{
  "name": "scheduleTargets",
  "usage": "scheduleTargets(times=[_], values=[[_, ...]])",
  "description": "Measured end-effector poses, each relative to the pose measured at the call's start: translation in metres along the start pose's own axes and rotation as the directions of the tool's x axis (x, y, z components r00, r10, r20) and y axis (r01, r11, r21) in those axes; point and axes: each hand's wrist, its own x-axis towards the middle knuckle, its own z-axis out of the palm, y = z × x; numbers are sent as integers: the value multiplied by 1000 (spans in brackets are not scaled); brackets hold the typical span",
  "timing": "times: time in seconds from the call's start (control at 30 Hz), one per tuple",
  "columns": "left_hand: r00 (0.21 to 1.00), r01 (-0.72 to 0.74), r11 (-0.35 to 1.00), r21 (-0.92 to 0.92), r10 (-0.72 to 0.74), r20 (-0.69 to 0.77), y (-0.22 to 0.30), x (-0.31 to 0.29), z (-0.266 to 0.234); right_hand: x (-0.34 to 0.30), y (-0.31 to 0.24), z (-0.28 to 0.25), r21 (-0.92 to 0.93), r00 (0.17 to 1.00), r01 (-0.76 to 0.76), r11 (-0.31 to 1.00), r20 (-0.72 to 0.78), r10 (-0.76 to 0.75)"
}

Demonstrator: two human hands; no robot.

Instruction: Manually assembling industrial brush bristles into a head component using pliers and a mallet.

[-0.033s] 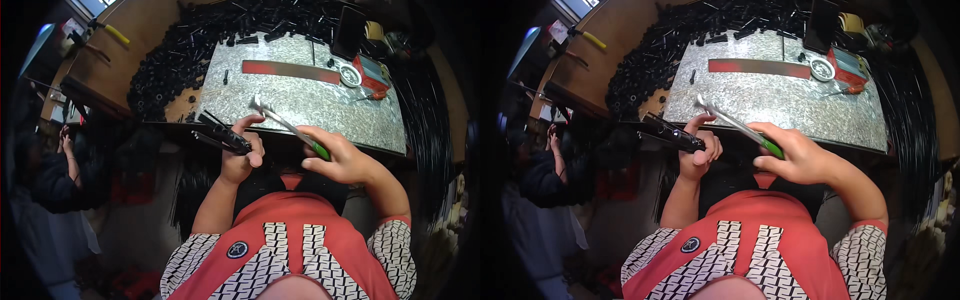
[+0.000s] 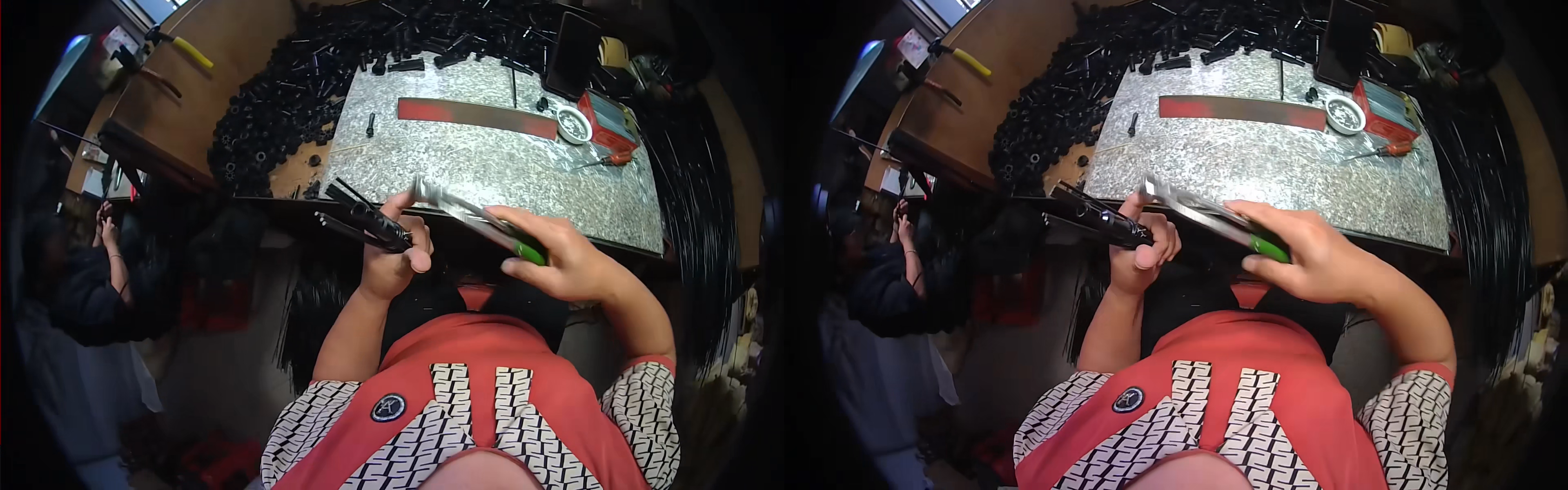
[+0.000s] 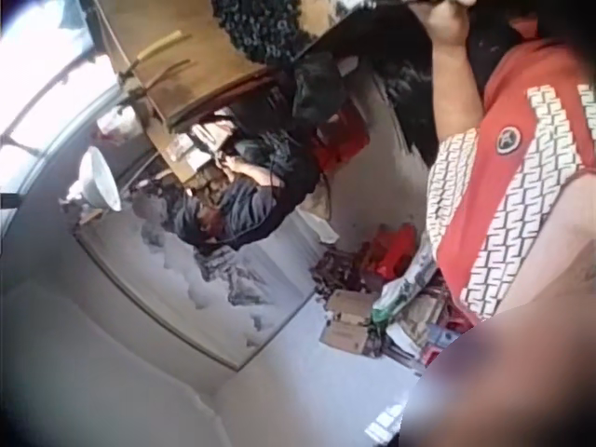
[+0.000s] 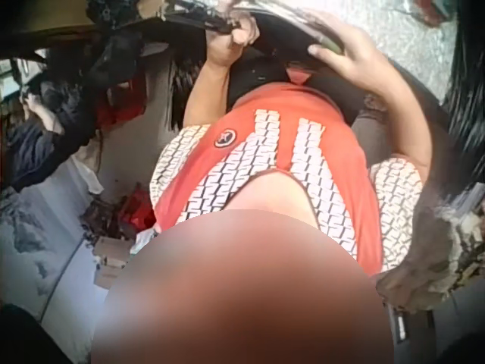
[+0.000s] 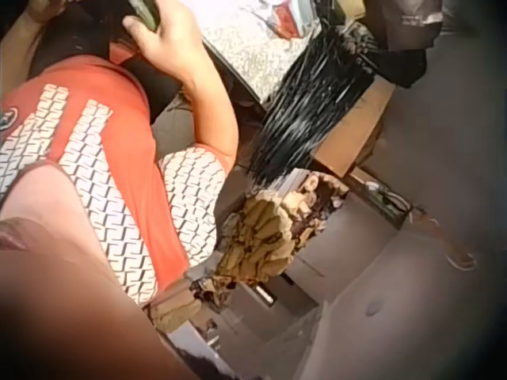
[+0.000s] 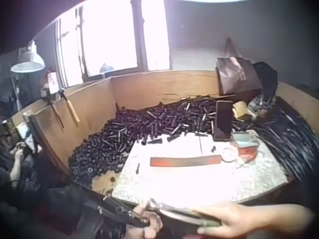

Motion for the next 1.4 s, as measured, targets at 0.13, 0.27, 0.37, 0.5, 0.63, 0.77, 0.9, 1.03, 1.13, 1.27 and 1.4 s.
scheduleTargets(times=[0.13,0.27,0.37,0.5,0.63,0.77,0.9,1.03,1.13,1.27,1.4], values=[[999,51,998,26,-52,18,1,2,-2,-20,-13,-20,-638,999,41,769,3,-51],[999,8,983,182,-16,40,-1,5,-7,-29,-24,-32,-810,986,114,576,24,-162],[1000,0,983,184,-5,26,-2,6,-5,-27,-27,-34,-840,984,120,530,31,-173],[998,31,975,220,-42,43,-2,7,-4,-20,-27,-34,-858,978,127,497,26,-206],[987,146,965,220,-159,40,-2,4,-4,-16,-25,-30,-889,973,89,449,-19,-231],[984,171,961,217,-180,21,0,3,-3,-14,-24,-28,-907,965,86,412,-27,-261],[997,68,986,155,-74,35,-7,4,0,-13,-22,-27,-915,959,93,393,-24,-282],[997,63,985,159,-69,31,-6,6,0,-13,-22,-27,-919,962,99,382,-10,-274],[996,78,983,167,-84,28,-7,6,-2,-14,-20,-26,-920,963,104,379,-2,-269],[999,32,989,147,-31,-11,0,4,7,-15,-20,-18,-892,968,97,442,-18,-249],[994,-73,974,214,88,-60,2,2,15,-21,-23,1,-699,998,-26,715,-60,-23]])
